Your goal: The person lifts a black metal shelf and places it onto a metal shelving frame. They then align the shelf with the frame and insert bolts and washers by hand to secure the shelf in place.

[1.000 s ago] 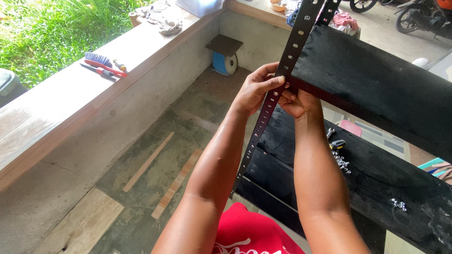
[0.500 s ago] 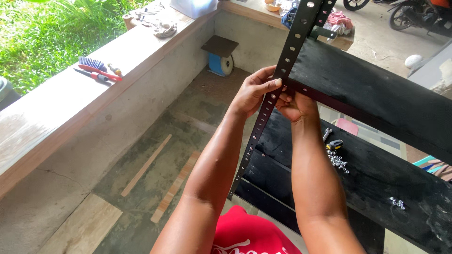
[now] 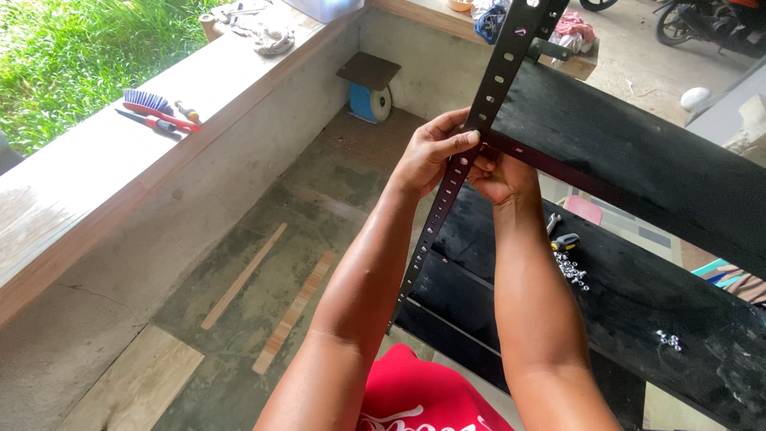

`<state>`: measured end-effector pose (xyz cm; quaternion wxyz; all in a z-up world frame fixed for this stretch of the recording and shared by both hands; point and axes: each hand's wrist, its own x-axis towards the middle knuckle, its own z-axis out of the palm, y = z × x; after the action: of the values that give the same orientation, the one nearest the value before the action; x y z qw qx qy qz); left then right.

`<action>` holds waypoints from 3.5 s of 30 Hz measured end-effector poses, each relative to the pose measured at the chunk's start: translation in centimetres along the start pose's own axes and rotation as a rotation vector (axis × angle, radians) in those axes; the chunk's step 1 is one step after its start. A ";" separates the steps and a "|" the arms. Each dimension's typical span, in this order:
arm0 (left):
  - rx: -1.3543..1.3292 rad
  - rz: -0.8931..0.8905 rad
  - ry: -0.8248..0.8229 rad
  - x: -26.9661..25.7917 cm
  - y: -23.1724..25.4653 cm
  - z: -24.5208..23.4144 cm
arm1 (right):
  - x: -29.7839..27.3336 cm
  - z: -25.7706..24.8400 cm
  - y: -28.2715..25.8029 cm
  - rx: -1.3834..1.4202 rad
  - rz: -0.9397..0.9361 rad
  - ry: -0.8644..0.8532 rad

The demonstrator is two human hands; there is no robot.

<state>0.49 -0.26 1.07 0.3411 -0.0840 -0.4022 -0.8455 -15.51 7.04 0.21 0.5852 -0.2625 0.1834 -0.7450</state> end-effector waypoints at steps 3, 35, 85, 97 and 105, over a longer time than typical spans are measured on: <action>0.027 0.003 0.014 -0.2 0.1 0.2 | -0.3 0.3 0.1 0.000 -0.037 0.014; 0.024 -0.001 0.022 0.2 -0.1 -0.5 | -0.5 1.1 0.0 -0.119 -0.013 -0.003; 0.087 -0.030 0.036 -0.8 0.0 0.1 | -1.3 0.7 -0.1 -0.123 0.070 0.077; 0.323 0.367 0.321 -3.6 -5.6 3.7 | -11.1 0.5 -1.6 -0.447 0.034 0.293; 1.323 0.603 0.751 -10.9 -15.7 10.0 | -23.3 -9.3 -1.2 -0.828 0.160 0.567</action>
<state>-2.75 19.60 -6.60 0.6447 0.3191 -0.6370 -0.2771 -17.96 29.62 -10.55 0.4144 -0.2451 0.6345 -0.6047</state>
